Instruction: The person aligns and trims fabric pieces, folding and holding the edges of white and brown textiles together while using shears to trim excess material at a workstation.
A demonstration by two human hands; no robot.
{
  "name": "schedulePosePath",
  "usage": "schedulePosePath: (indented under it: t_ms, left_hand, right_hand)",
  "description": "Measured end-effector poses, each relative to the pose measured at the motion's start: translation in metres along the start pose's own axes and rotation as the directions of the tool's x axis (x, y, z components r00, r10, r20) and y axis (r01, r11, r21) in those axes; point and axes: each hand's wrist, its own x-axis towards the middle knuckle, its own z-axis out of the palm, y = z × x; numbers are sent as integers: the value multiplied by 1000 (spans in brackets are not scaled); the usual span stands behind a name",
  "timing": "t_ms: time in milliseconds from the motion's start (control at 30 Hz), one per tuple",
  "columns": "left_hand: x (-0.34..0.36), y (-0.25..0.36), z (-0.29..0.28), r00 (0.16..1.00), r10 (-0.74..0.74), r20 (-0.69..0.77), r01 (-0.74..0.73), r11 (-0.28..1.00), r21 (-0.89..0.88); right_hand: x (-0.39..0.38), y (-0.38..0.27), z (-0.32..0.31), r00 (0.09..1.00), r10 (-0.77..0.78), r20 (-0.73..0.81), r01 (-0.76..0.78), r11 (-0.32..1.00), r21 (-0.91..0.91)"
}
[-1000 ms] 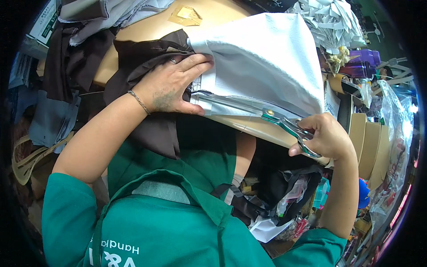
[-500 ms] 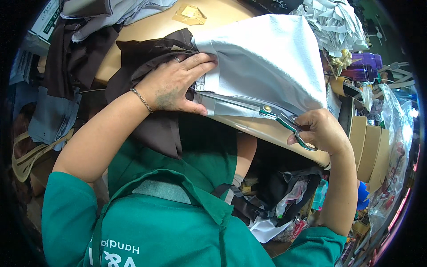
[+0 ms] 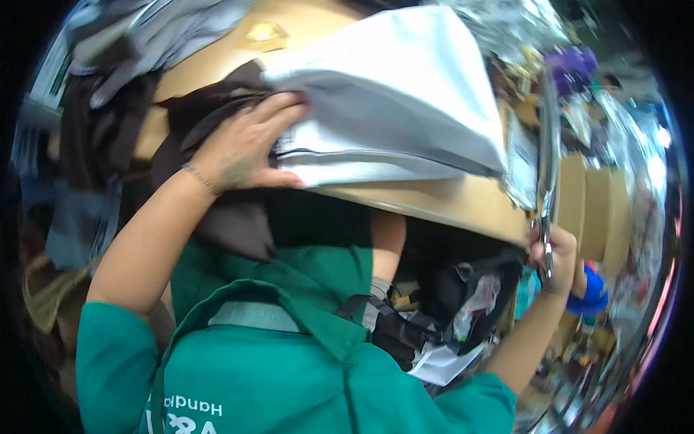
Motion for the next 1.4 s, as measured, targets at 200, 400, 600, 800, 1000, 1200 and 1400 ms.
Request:
schedulePosePath:
  t_ms: [200, 400, 600, 800, 1000, 1200, 1400]
  left_hand:
    - [0, 4, 1, 998, -55, -38, 59, 991, 121]
    - [7, 14, 17, 989, 69, -133, -55, 993, 106]
    - [4, 56, 35, 983, -152, -101, 169, 969, 181]
    - [6, 43, 28, 981, -191, -44, 193, 980, 51]
    - [10, 47, 29, 987, -148, -69, 152, 987, 60]
    - [9, 40, 35, 982, -43, -185, 47, 999, 18]
    - [8, 38, 36, 981, -46, -187, 51, 998, 21]
  right_hand:
    - [-1, 76, 19, 756, 266, -598, -235, 963, 131]
    - [51, 195, -32, 692, 84, -717, -541, 718, -438]
    - [75, 45, 52, 588, -663, -463, 90, 623, -777]
    - [61, -35, 243, 568, -823, 26, 717, 479, -506]
    - [73, -28, 256, 602, -797, -49, 647, 524, -554]
    - [71, -23, 258, 573, -820, 7, 659, 455, -599]
    - [74, -31, 260, 639, -770, 2, 592, 489, -641]
